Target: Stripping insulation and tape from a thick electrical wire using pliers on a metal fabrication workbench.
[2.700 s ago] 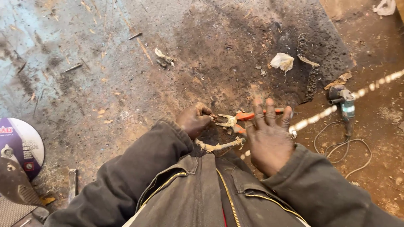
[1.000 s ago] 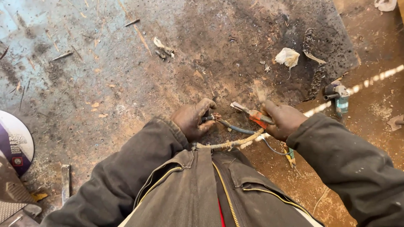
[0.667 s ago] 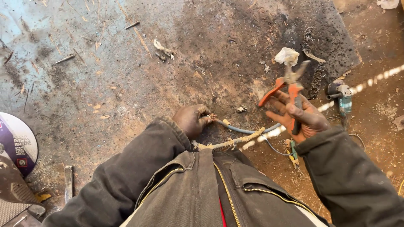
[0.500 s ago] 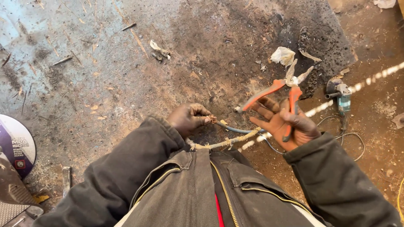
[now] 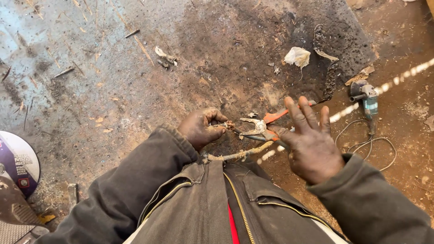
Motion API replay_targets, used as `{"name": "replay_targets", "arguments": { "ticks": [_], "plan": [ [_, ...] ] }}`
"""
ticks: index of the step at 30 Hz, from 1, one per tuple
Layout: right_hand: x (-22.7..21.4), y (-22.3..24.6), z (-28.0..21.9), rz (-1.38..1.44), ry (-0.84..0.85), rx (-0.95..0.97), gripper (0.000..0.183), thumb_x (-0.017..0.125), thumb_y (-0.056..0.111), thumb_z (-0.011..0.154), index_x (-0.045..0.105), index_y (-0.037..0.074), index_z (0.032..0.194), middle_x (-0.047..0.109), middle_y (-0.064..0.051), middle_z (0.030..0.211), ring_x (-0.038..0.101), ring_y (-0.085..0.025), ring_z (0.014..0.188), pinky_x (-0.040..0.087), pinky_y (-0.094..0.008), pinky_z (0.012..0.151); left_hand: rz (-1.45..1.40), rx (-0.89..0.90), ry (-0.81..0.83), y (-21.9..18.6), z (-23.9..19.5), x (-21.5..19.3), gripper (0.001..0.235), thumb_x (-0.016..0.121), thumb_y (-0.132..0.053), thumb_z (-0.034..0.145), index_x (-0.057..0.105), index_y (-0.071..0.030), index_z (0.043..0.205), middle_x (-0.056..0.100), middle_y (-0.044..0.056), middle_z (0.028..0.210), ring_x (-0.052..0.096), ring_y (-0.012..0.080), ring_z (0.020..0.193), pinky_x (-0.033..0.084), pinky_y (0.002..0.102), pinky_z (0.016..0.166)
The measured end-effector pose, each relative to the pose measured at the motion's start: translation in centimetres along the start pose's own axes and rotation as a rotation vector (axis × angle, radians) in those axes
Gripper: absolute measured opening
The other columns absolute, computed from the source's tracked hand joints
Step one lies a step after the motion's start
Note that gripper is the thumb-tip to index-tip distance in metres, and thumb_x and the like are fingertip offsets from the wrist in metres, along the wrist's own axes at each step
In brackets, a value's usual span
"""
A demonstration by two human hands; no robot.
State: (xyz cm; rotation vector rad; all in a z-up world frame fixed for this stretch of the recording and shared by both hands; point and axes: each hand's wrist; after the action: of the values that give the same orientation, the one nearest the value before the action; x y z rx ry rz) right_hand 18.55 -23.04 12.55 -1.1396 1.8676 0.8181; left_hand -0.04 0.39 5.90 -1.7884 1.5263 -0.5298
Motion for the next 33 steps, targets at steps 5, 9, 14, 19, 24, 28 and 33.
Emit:
{"name": "replay_targets", "arguments": {
  "ticks": [5,9,14,19,24,28,33],
  "plan": [
    [2.7,1.7,-1.0,-0.273,-0.243,-0.038,0.092,0.069,0.008,0.062,0.048,0.043,0.145,0.008,-0.019,0.175,-0.004,-0.042,0.162,-0.006,-0.070,0.124,0.105,0.178,-0.037,1.1,0.7,0.7,0.013,0.079,-0.013,0.085,0.070,-0.018,0.092,0.070,0.000,0.097,0.066,0.0159,0.088,0.058,0.030,0.078],
    [1.8,2.9,0.0,-0.309,-0.311,-0.048,0.071,0.066,0.030,0.076,0.052,0.039,0.145,0.024,-0.020,0.172,0.012,-0.045,0.161,0.002,-0.072,0.123,0.141,0.284,-0.033,2.1,1.6,0.8,0.009,0.078,-0.020,0.084,0.073,-0.017,0.092,0.072,-0.001,0.091,0.066,0.0147,0.083,0.055,0.030,0.074],
    [1.5,2.2,1.2,-0.422,-0.135,-0.113,0.059,0.056,0.028,0.080,0.054,0.049,0.135,0.024,-0.015,0.170,0.009,-0.048,0.159,-0.002,-0.078,0.121,0.251,0.478,-0.037,3.5,2.4,0.7,0.009,0.076,-0.022,0.083,0.069,-0.019,0.089,0.070,-0.002,0.082,0.063,0.0156,0.074,0.049,0.033,0.065],
    [-0.5,0.3,2.8,-0.346,-0.135,-0.278,0.050,0.060,0.032,0.079,0.062,0.039,0.129,0.040,-0.020,0.146,0.037,-0.044,0.138,0.019,-0.073,0.120,0.320,0.418,0.006,2.6,1.7,0.1,0.012,0.077,-0.021,0.086,0.065,-0.020,0.089,0.066,-0.003,0.081,0.058,0.0157,0.073,0.046,0.035,0.064],
    [-1.1,-1.6,4.5,-0.383,-0.082,-0.353,0.063,0.081,0.040,0.078,0.041,0.033,0.125,0.046,-0.011,0.125,0.059,-0.031,0.124,0.042,-0.058,0.115,0.128,0.614,-0.018,4.3,2.5,0.6,0.019,0.081,-0.020,0.081,0.072,-0.020,0.098,0.073,0.007,0.073,0.074,0.0323,0.076,0.058,0.036,0.066],
    [-1.8,-1.0,5.1,-0.378,-0.131,-0.321,0.064,0.072,0.024,0.084,0.038,0.023,0.138,0.043,-0.015,0.132,0.058,-0.030,0.118,0.043,-0.047,0.104,0.120,0.658,0.034,3.0,1.9,0.3,0.032,0.079,-0.011,0.083,0.070,-0.012,0.114,0.077,0.016,0.094,0.075,0.0359,0.090,0.060,0.047,0.077],
    [1.5,-3.8,6.8,-0.326,-0.439,-0.468,0.020,0.064,0.024,0.087,0.056,0.020,0.105,0.055,-0.006,0.092,0.061,-0.029,0.080,0.046,-0.044,0.072,0.337,0.649,0.057,3.2,2.8,-1.1,0.041,0.079,-0.015,0.088,0.067,-0.007,0.126,0.074,0.021,0.101,0.074,0.0405,0.093,0.063,0.049,0.087]
  ]
}}
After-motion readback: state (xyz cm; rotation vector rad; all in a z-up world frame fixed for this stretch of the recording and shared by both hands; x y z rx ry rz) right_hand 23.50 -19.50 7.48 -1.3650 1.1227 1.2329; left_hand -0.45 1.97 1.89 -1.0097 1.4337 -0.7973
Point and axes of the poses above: each hand's wrist, its own z-axis towards the middle knuckle, its own x-axis out of the palm, y = z × x
